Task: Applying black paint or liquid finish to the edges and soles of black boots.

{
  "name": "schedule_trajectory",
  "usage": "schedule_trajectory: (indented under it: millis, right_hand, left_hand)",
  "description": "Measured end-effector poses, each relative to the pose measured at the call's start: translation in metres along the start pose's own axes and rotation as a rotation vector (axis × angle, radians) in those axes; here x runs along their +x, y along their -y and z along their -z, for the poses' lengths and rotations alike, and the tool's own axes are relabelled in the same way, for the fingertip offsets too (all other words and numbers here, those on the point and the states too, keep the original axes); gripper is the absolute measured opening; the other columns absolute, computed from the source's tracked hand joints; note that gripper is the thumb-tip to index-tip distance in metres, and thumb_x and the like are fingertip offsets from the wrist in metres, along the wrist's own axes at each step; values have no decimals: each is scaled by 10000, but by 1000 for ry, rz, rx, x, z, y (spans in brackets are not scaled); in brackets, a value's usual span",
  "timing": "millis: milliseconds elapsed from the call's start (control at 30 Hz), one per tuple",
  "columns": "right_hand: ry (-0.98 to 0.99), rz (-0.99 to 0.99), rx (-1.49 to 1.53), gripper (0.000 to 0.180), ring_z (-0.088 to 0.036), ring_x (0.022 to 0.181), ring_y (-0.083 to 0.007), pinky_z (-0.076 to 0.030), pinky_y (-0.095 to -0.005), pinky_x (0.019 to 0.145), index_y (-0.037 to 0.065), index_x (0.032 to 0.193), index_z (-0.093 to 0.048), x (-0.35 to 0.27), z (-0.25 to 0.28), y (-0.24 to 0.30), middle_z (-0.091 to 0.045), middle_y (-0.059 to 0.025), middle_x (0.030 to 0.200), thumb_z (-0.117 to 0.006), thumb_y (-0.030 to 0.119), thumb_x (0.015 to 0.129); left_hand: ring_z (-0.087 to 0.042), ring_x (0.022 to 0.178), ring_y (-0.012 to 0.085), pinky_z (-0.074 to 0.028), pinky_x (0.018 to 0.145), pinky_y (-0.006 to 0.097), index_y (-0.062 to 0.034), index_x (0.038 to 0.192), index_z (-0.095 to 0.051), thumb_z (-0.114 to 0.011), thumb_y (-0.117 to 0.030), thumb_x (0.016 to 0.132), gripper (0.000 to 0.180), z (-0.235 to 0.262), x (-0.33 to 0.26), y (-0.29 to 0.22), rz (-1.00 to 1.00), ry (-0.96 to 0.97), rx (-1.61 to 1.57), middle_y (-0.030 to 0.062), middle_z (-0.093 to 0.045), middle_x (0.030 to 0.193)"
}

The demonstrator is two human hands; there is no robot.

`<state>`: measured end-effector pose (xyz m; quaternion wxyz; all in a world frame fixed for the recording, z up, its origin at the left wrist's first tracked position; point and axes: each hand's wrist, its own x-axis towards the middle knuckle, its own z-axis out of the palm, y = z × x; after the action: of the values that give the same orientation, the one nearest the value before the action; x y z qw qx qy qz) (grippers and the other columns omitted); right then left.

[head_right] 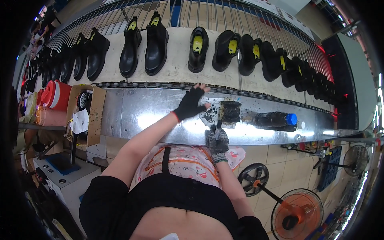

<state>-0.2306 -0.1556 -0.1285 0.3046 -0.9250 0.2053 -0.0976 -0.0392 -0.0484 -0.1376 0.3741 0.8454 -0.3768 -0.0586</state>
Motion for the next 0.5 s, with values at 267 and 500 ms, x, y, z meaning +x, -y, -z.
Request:
schedule_trajectory:
  millis: [267, 500]
  right_hand:
    - [-19, -694, 1086, 228, -526, 519, -114, -456, -253, 449, 79, 1070, -490, -1, 7, 20, -582, -13, 721, -591, 135, 874]
    - [342, -750, 930, 171, -490, 474, -78, -401, -235, 398, 99, 998, -578, -12, 11, 37, -545, 11, 641, -609, 209, 872]
  left_hand:
    - [-276, 1333, 345, -198, 1049, 586, -209, 1392, -367, -592, -521, 775, 727, 30, -81, 5, -252, 306, 413, 86, -352, 1433]
    - [-572, 892, 262, -420, 866, 391, -85, 1006, -636, -644, -249, 758, 297, 56, -52, 27, 64, 67, 109, 90, -618, 887]
